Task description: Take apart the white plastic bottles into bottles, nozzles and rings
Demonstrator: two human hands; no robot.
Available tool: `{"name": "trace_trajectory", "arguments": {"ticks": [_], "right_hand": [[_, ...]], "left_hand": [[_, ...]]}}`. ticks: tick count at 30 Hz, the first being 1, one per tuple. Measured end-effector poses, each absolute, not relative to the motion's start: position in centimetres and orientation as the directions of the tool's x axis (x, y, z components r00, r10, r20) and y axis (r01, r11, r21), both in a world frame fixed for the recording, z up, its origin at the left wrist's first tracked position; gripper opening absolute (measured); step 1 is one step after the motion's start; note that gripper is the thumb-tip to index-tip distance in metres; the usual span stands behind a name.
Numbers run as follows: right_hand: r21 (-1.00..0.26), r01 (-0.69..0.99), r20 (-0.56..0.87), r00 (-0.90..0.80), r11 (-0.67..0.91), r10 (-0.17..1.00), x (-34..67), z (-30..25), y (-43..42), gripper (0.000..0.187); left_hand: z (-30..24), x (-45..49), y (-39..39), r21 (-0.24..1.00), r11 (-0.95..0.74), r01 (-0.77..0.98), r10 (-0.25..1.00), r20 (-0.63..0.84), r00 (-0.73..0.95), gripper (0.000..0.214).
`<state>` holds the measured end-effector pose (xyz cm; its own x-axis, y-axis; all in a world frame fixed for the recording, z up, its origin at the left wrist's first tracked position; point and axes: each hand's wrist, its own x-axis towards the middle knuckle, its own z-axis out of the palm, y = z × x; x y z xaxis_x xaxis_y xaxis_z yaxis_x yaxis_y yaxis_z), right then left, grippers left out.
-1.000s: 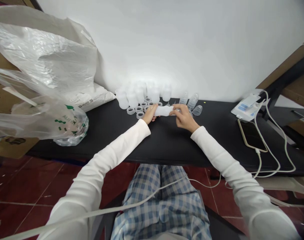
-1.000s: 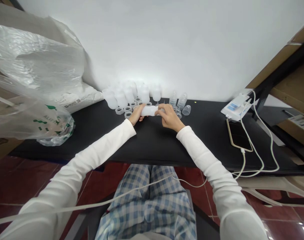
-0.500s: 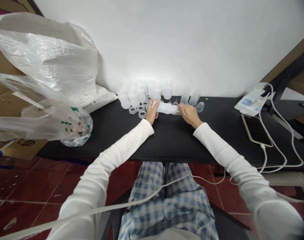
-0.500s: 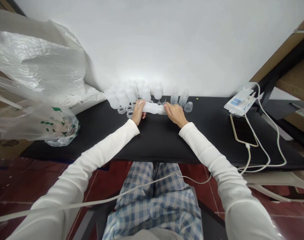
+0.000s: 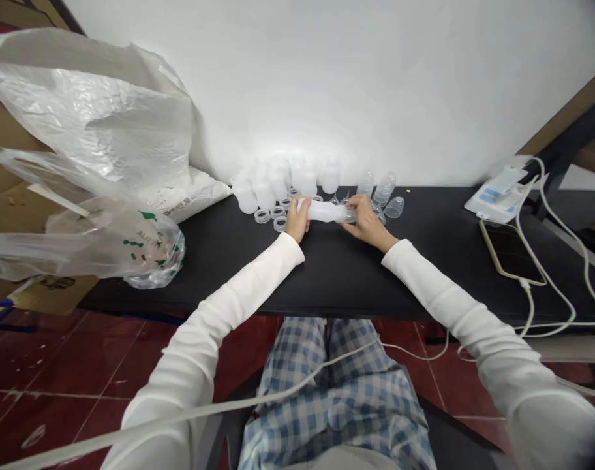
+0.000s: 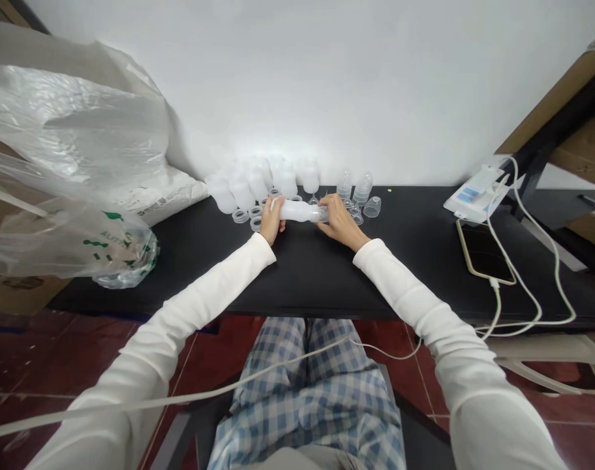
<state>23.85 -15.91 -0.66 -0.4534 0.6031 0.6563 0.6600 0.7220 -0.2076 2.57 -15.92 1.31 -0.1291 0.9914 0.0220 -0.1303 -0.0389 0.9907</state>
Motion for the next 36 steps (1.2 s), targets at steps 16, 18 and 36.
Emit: {"name": "trace_trajectory", "arguments": {"ticks": [16, 18, 36], "right_hand": [[-0.283, 0.809, 0.54, -0.309, 0.515, 0.783, 23.6, 0.7, -16.8, 0.05], [-0.268, 0.77, 0.584, -0.348, 0.578, 0.734, 24.0, 0.5, -16.6, 0.053], [-0.248, 0.864, 0.742, -0.122, 0.439, 0.659, 25.5, 1.1, -16.8, 0.054]], "left_hand": [[1.5, 2.4, -16.2, 0.981, -0.105, -0.162, 0.974, 0.068, -0.218, 0.04], [1.4, 2.3, -16.1, 0.978, -0.103, -0.18, 0.972, 0.06, -0.226, 0.04], [2.4, 2.1, -16.5, 0.873, -0.058, -0.484, 0.998, 0.039, -0.049, 0.041]]}}
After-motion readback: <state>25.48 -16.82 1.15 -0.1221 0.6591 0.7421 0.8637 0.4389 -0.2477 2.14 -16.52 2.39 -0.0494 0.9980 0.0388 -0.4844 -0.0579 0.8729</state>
